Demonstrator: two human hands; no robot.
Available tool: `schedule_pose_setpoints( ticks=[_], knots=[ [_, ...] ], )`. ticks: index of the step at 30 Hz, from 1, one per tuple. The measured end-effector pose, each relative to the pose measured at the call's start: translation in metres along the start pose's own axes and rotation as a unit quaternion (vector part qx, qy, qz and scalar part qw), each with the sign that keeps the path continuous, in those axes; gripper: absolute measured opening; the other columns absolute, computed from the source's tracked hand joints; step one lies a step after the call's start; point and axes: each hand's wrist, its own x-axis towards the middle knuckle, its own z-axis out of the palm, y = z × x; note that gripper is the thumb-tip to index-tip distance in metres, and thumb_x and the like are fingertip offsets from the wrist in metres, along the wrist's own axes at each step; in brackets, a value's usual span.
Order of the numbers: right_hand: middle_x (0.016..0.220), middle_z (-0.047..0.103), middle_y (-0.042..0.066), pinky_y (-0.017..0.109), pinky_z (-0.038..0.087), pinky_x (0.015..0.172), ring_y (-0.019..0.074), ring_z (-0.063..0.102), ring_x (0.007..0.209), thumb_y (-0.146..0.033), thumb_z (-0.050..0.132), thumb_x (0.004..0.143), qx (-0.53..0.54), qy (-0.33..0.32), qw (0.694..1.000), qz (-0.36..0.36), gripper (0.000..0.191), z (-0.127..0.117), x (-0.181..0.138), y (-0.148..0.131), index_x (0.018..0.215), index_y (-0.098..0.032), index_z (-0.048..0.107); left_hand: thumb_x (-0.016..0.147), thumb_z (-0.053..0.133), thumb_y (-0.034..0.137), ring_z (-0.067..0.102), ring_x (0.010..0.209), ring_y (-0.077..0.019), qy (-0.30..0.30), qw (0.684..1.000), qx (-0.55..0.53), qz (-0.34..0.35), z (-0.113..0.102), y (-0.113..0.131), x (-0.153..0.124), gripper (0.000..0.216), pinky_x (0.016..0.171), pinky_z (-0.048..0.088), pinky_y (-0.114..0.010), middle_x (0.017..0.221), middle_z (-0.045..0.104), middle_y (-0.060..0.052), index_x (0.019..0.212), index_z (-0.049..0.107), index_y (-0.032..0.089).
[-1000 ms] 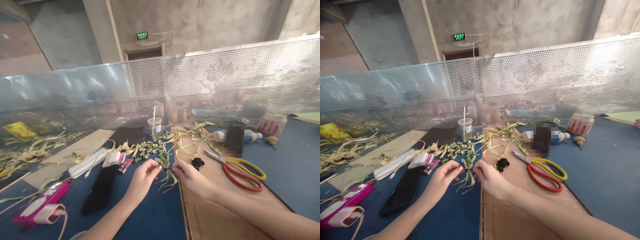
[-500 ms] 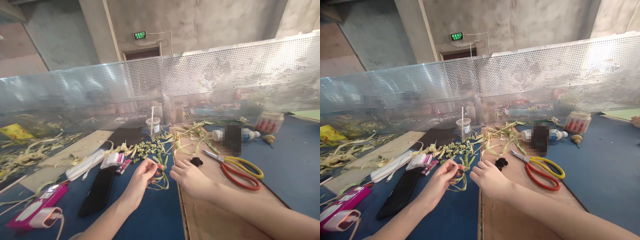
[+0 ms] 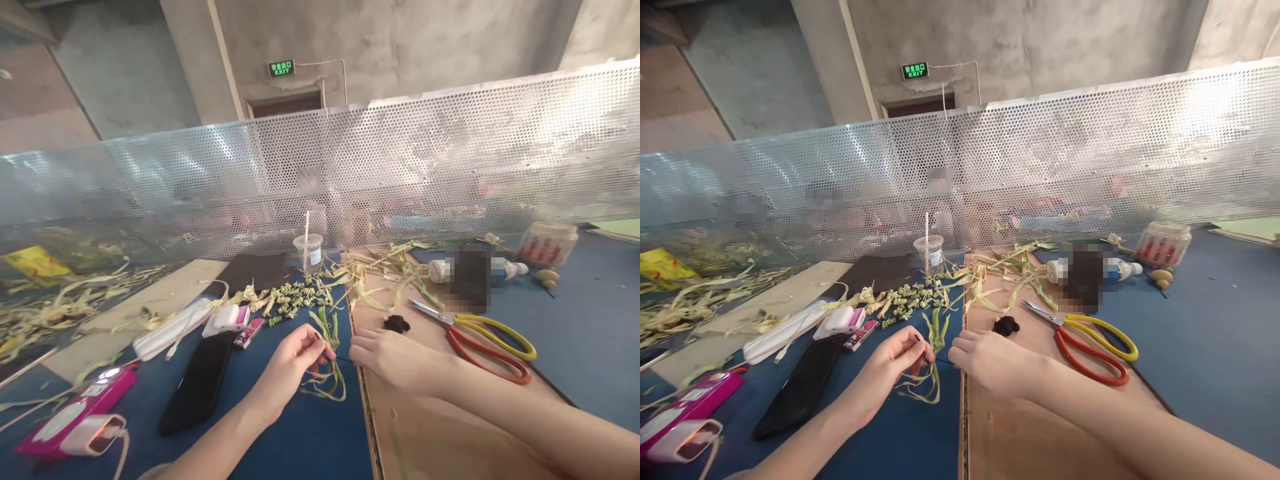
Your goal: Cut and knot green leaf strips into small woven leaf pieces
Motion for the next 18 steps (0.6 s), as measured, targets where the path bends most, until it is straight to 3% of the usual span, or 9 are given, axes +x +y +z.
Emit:
schedule_pose_setpoints(
  ticks=[3,8,12,18],
  knots=[
    [0.079,0.053,0.003,0.024,0.035,0.060,0.0131,0.046,0.068,-0.014,0.037,0.086,0.148,0.029,0.986,0.070,0.012,-0.004,0.000,-0.004,0.084,-0.018,0.048,0.084,0.046,0.034,0.051,0.073,-0.0147,-0.009,1.000,-0.018,-0.012,0.001,0.000,0.002,0.020,0.062,0.041,-0.025,0.082,0.061,-0.004,0.074,0.048,0.017],
    [0.077,0.055,0.001,0.024,0.037,0.059,0.0121,0.048,0.065,-0.034,0.038,0.089,0.335,0.041,0.926,0.171,0.022,-0.010,0.005,-0.008,0.091,-0.018,0.054,0.084,0.047,0.035,0.051,0.074,-0.0137,-0.006,0.998,-0.061,-0.002,0.002,0.002,0.000,0.020,0.063,0.045,-0.026,0.085,0.059,-0.004,0.076,0.047,0.017],
    [0.079,0.055,0.000,0.024,0.037,0.062,0.0128,0.049,0.070,-0.045,0.039,0.087,0.417,0.040,0.886,0.196,0.032,-0.008,0.008,-0.006,0.090,-0.018,0.057,0.084,0.048,0.036,0.050,0.073,-0.0130,-0.010,0.997,-0.074,0.006,0.001,0.002,-0.002,0.020,0.063,0.045,-0.025,0.084,0.058,-0.003,0.077,0.047,0.017],
    [0.063,0.047,-0.003,0.021,0.035,0.057,0.0097,0.046,0.059,-0.043,0.036,0.089,0.495,0.035,0.850,0.177,0.035,0.004,0.012,-0.010,0.067,-0.017,0.045,0.085,0.047,0.036,0.051,0.073,-0.0120,-0.020,0.997,-0.072,-0.004,0.001,-0.001,-0.001,0.020,0.068,0.045,-0.026,0.083,0.057,-0.002,0.078,0.047,0.018]
  ],
)
